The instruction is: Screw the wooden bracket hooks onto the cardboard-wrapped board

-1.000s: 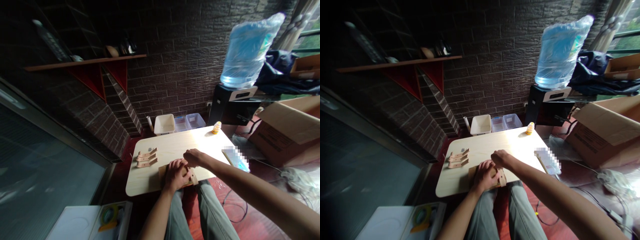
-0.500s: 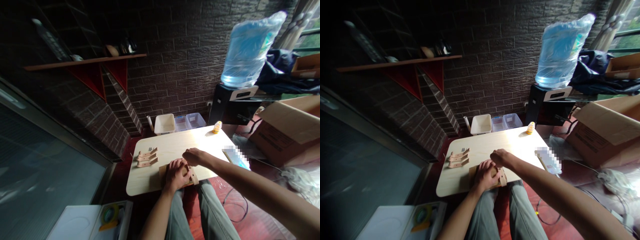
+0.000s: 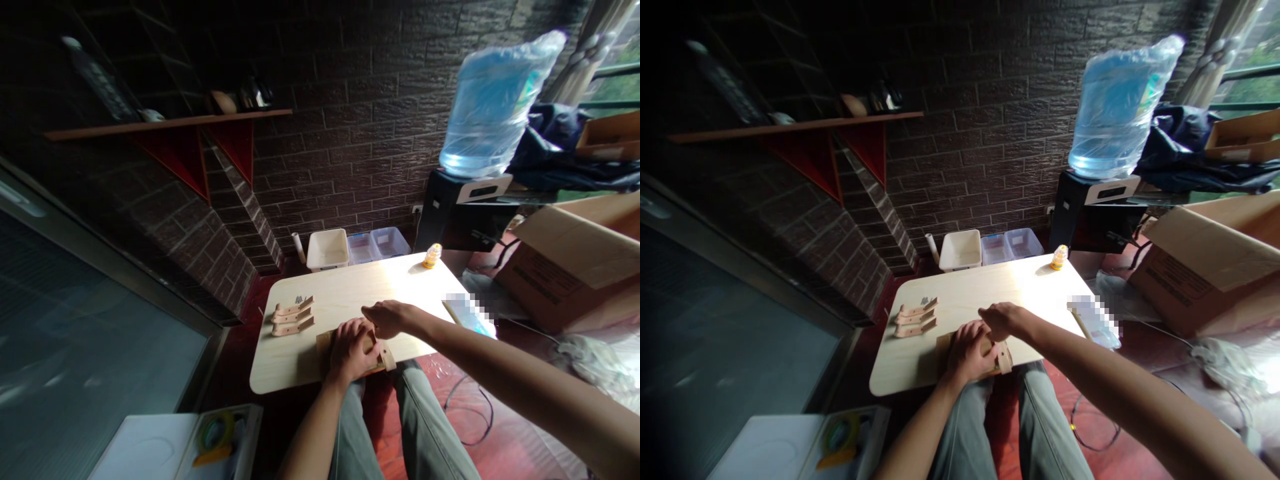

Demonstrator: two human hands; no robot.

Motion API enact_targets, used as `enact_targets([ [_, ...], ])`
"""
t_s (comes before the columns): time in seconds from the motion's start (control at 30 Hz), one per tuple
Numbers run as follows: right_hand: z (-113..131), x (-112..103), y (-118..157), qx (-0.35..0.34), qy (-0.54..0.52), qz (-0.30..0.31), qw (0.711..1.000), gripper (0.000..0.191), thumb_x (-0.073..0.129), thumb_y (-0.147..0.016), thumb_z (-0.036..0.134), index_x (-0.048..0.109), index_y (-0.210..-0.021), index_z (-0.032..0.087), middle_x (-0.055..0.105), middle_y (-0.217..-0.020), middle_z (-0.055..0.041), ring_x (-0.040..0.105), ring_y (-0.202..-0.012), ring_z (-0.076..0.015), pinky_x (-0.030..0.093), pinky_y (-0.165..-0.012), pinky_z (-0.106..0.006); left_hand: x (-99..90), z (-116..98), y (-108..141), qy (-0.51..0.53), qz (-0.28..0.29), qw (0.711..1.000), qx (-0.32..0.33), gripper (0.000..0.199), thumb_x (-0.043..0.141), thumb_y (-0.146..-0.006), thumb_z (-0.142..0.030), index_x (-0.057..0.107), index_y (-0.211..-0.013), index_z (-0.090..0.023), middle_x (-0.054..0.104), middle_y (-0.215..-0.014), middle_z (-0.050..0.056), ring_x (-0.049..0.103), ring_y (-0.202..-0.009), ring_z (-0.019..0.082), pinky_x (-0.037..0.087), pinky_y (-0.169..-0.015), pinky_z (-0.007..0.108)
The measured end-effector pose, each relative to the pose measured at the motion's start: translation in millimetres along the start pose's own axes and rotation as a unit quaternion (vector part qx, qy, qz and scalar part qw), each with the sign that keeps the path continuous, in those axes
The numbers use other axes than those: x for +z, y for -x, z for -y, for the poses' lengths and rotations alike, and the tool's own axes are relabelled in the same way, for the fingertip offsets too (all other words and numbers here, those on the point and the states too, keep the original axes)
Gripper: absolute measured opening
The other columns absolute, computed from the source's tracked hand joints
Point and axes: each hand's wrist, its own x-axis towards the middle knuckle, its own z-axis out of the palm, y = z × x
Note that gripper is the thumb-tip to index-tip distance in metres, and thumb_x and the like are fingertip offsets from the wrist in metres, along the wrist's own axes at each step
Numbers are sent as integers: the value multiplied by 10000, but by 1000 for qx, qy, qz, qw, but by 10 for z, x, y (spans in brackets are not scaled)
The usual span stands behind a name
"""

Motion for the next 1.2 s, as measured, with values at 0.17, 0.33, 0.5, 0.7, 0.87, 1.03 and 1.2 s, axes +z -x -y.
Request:
enact_targets([
  [0.17, -23, 46, -24, -19, 3, -6, 1000, 395, 623, -865, 192, 623, -1234, 50, 734, -1099, -217, 727, -995, -312, 564, -733, -320, -5, -3, -2, -2, 1, 1000, -1, 373, 669, -849, -337, 570, -1206, -294, 618, -1238, 70, 566, -1195, 291, 448, -1059, 496],
  [0.33, -58, 80, -13, 4, 7, -16, 1000, 335, 590, -896, 228, 642, -1162, 30, 734, -1042, -250, 737, -935, -345, 555, -673, -349, 1, 6, 3, -1, -5, 1000, 4, 480, 675, -844, -339, 524, -1297, -292, 627, -1229, 82, 573, -1185, 298, 458, -1051, 507],
  [0.5, -22, 103, 31, 10, 2, -19, 1000, 484, 617, -869, 227, 554, -1303, 22, 736, -1041, -242, 742, -901, -340, 549, -634, -342, -2, 2, 9, -5, -1, 1000, 5, 392, 659, -855, -337, 555, -1230, -287, 618, -1252, 75, 564, -1208, 294, 454, -1063, 508],
  [0.7, -24, 75, 7, 4, -5, -14, 1000, 406, 629, -870, 232, 616, -1237, 58, 736, -1070, -222, 736, -948, -311, 564, -693, -320, 2, 1, 10, -7, -6, 1000, 2, 436, 675, -836, -331, 547, -1251, -290, 618, -1249, 76, 571, -1195, 295, 464, -1051, 509],
  [0.87, -25, 35, -21, 25, -2, -9, 1000, 341, 623, -881, 301, 686, -1103, 49, 745, -1013, -238, 741, -924, -336, 569, -686, -345, 27, 22, 16, 4, 0, 1000, 0, 512, 674, -836, -338, 506, -1318, -292, 615, -1252, 84, 564, -1205, 305, 451, -1062, 515],
  [1.03, 4, 33, -27, 25, -6, -5, 1000, 456, 627, -861, 280, 612, -1253, 47, 731, -1095, -237, 734, -950, -328, 565, -679, -332, 14, 22, 13, 6, 6, 1000, 0, 433, 670, -845, -345, 537, -1253, -288, 609, -1255, 84, 560, -1208, 302, 442, -1067, 516],
  [1.2, -54, 49, -64, 2, -10, 7, 1000, 494, 698, -799, 231, 610, -1257, 72, 737, -1093, -206, 733, -945, -311, 550, -671, -302, -16, 2, -2, 0, 8, 1000, 2, 379, 671, -847, -326, 564, -1209, -300, 611, -1257, 68, 557, -1206, 293, 442, -1064, 510],
])
